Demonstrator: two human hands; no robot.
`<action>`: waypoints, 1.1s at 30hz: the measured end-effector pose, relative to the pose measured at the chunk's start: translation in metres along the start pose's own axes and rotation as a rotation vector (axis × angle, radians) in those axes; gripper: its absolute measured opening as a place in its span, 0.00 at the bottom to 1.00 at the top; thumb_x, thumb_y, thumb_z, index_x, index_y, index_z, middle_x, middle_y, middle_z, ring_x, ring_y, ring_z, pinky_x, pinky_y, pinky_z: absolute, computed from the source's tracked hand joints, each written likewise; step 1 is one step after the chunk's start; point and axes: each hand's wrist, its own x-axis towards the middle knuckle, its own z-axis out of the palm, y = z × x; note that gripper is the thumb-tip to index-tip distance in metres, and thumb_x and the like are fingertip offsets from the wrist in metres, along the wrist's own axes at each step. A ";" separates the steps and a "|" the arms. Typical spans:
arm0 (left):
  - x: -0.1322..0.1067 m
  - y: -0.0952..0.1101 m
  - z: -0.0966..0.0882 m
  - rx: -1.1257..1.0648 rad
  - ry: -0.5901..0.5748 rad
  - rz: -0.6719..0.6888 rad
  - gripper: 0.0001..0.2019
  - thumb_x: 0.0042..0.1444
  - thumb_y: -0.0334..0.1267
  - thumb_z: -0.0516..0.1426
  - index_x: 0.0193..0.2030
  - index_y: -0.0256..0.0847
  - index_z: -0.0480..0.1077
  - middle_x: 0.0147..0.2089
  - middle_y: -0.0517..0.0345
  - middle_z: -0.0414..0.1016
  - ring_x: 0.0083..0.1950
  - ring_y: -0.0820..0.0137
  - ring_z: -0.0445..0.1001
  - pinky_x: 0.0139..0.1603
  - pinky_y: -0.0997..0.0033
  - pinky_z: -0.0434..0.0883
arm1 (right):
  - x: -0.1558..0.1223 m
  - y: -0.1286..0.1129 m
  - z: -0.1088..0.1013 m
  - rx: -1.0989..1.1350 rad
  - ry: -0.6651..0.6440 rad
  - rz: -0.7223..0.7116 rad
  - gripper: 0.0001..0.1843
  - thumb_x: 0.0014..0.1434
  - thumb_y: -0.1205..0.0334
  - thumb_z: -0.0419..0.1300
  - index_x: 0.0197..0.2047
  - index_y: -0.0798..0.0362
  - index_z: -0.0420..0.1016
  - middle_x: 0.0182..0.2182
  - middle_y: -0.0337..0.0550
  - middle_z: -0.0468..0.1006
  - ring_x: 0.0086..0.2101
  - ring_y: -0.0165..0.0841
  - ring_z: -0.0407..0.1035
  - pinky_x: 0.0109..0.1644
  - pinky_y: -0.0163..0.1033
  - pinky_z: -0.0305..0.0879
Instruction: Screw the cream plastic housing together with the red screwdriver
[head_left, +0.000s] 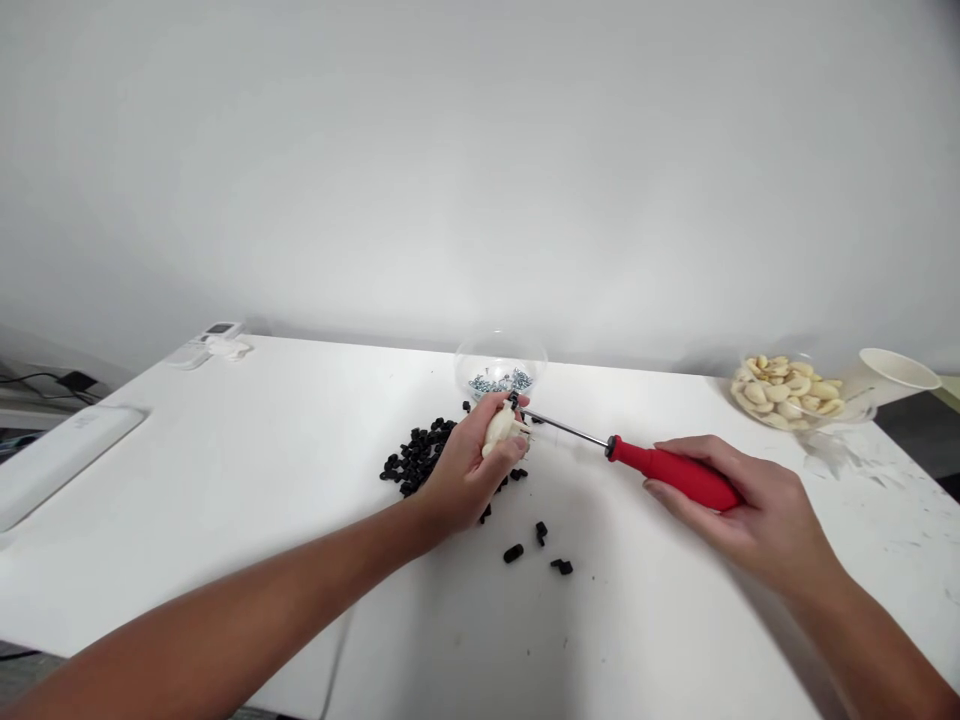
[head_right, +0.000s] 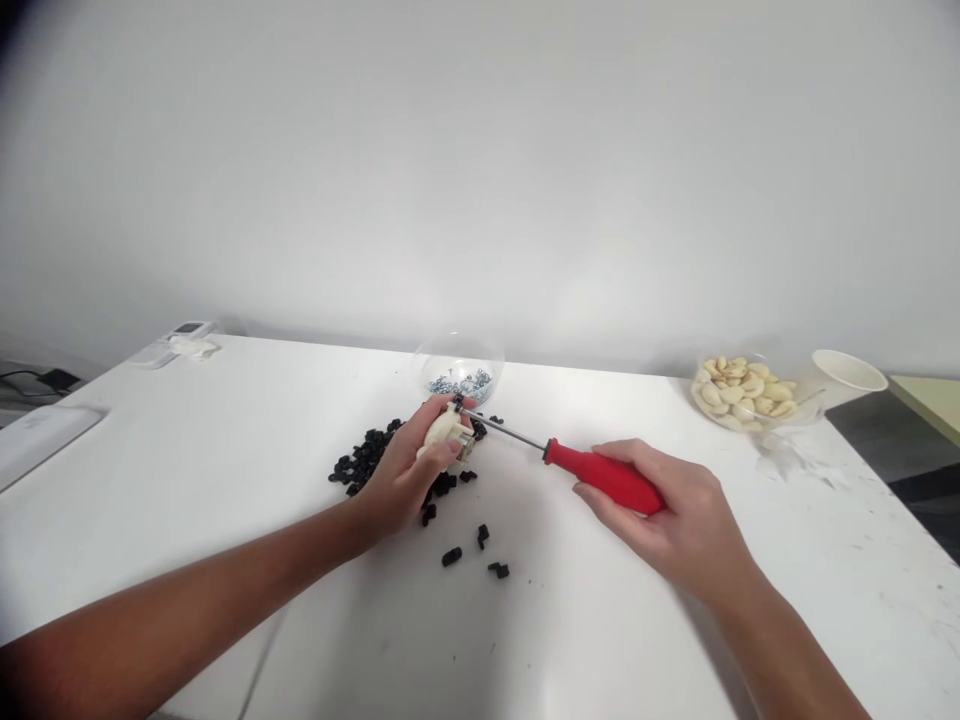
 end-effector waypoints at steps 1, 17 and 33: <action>0.000 -0.001 0.000 -0.004 -0.001 0.012 0.15 0.70 0.41 0.53 0.60 0.41 0.67 0.39 0.59 0.66 0.34 0.70 0.62 0.33 0.71 0.62 | 0.000 -0.001 0.000 0.031 -0.024 0.041 0.11 0.63 0.49 0.69 0.45 0.44 0.80 0.34 0.41 0.83 0.29 0.35 0.71 0.31 0.41 0.63; -0.002 -0.007 -0.004 0.158 -0.015 0.266 0.22 0.69 0.38 0.55 0.68 0.42 0.60 0.51 0.50 0.71 0.37 0.69 0.69 0.38 0.67 0.70 | 0.007 0.010 -0.004 0.877 -0.598 0.633 0.18 0.70 0.43 0.61 0.45 0.51 0.76 0.21 0.30 0.57 0.22 0.25 0.40 0.27 0.36 0.37; 0.003 -0.003 -0.004 -0.025 0.026 0.026 0.15 0.69 0.40 0.51 0.60 0.41 0.68 0.39 0.59 0.67 0.36 0.69 0.62 0.37 0.68 0.62 | -0.002 0.000 0.009 -0.164 0.159 -0.407 0.14 0.63 0.59 0.71 0.52 0.45 0.79 0.33 0.38 0.85 0.24 0.30 0.70 0.30 0.39 0.67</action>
